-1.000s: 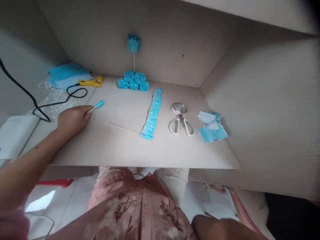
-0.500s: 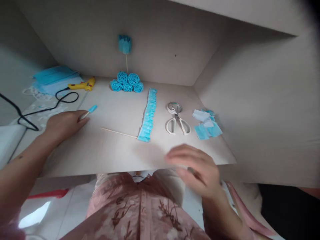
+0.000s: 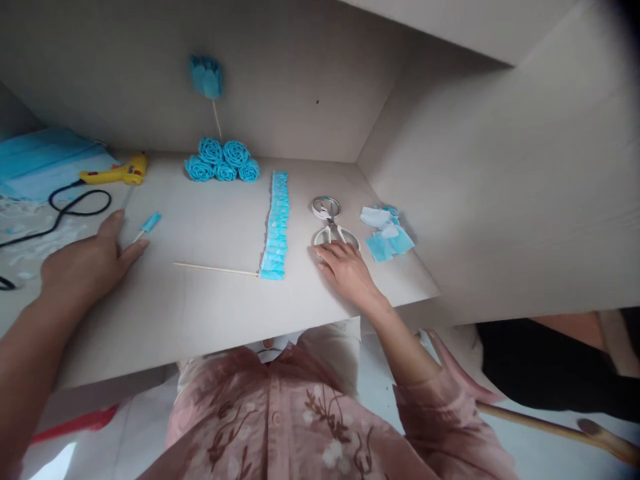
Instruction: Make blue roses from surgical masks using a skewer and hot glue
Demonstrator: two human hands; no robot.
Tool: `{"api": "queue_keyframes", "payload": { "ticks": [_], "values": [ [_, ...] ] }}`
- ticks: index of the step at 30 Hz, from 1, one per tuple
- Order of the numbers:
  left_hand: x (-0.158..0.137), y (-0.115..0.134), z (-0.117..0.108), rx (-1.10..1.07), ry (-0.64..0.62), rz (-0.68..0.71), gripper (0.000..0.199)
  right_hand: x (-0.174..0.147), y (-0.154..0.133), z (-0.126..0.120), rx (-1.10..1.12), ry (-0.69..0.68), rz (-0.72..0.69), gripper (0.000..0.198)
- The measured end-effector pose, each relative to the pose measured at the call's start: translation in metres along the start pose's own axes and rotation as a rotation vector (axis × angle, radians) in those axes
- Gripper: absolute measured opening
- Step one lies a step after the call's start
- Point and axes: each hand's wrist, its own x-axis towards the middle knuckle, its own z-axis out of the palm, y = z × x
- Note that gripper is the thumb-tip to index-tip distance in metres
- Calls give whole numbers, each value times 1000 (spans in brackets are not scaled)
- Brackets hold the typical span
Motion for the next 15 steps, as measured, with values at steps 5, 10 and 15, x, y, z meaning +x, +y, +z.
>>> {"api": "queue_keyframes", "payload": {
  "ticks": [5,10,15],
  "values": [
    [-2,1,-3,-20,-21,-2,98,-1,-5,8,16,90,72,39],
    [0,-2,-3,-26,-20,0,95,-3,-4,12,28,131,76,39],
    [0,-4,-2,-50,-27,34,93,-1,-2,14,29,135,78,39]
  ]
}}
